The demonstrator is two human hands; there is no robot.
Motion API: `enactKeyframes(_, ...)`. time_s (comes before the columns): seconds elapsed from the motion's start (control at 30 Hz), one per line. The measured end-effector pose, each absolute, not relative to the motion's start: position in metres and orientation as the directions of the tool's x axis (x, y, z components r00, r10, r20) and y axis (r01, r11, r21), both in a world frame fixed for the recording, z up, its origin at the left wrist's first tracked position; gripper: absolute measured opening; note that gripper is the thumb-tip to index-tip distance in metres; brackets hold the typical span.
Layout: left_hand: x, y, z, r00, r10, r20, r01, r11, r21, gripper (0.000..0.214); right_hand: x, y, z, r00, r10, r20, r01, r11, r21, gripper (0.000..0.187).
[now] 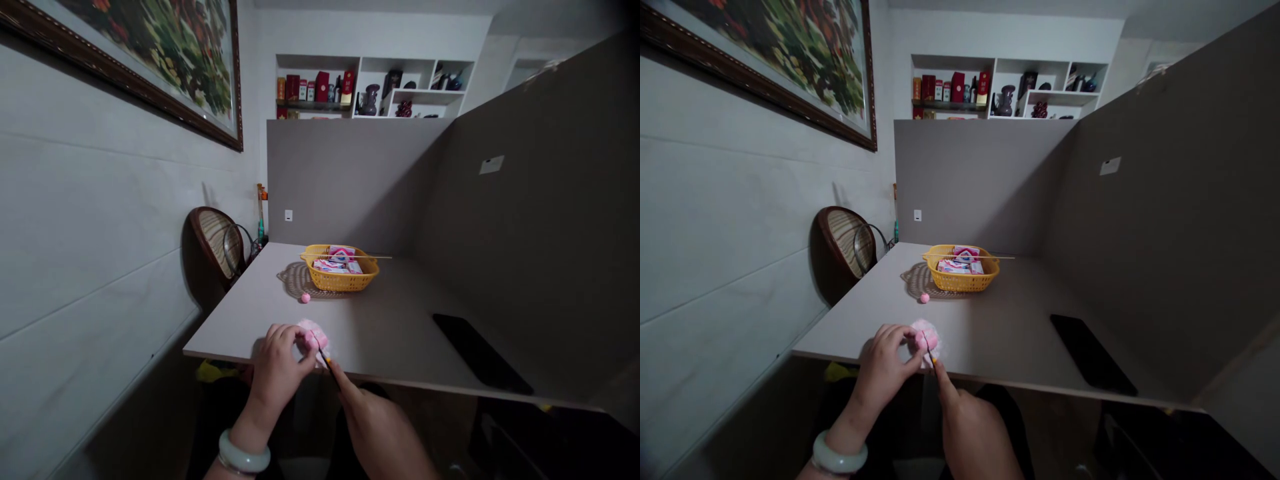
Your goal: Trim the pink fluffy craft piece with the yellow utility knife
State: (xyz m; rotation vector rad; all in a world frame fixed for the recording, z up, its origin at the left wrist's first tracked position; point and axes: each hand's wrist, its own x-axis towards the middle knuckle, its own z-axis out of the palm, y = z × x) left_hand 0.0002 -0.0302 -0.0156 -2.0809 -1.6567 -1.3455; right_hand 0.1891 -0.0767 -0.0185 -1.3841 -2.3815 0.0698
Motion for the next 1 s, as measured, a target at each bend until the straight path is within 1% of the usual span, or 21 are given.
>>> enactKeyframes(0.13,-0.001,-0.030,-0.016,-0.020,0.706,0.708,0.845,-0.366,0.389,0.010,0.192,-0.082,-0.014,-0.431,0.861,0.271,0.846,0.490,-0.211,0.063)
enactKeyframes(0.37,-0.001,-0.028,-0.016,-0.025,0.682,0.731,0.860,-0.358,0.364,0.008,0.182,-0.067,-0.014,-0.434,0.844,0.314,0.822,0.514,-0.246,0.063)
enactKeyframes(0.47,-0.001,-0.031,-0.014,-0.004,0.702,0.713,0.852,-0.370,0.369,0.009,0.195,-0.077,-0.014,-0.445,0.853,0.272,0.822,0.510,-0.255,0.061)
enactKeyframes(0.57,0.000,-0.031,-0.015,-0.004,0.716,0.698,0.846,-0.371,0.384,0.008,0.196,-0.080,-0.008,-0.440,0.868,0.231,0.842,0.488,-0.230,0.061)
enactKeyframes(0.73,-0.002,-0.028,-0.017,-0.028,0.698,0.715,0.843,-0.368,0.393,0.010,0.183,-0.070,-0.004,-0.430,0.855,0.288,0.826,0.502,-0.255,0.063)
enactKeyframes(0.83,-0.002,-0.029,-0.017,-0.017,0.700,0.714,0.841,-0.376,0.389,0.009,0.191,-0.075,-0.010,-0.446,0.853,0.272,0.817,0.512,-0.264,0.062)
enactKeyframes(0.93,-0.002,-0.029,-0.017,-0.013,0.702,0.712,0.840,-0.379,0.389,0.010,0.196,-0.081,-0.011,-0.443,0.862,0.247,0.832,0.498,-0.246,0.062)
enactKeyframes(1.0,-0.001,-0.029,-0.017,-0.018,0.703,0.711,0.836,-0.379,0.396,0.010,0.190,-0.079,-0.008,-0.424,0.866,0.266,0.835,0.487,-0.254,0.061)
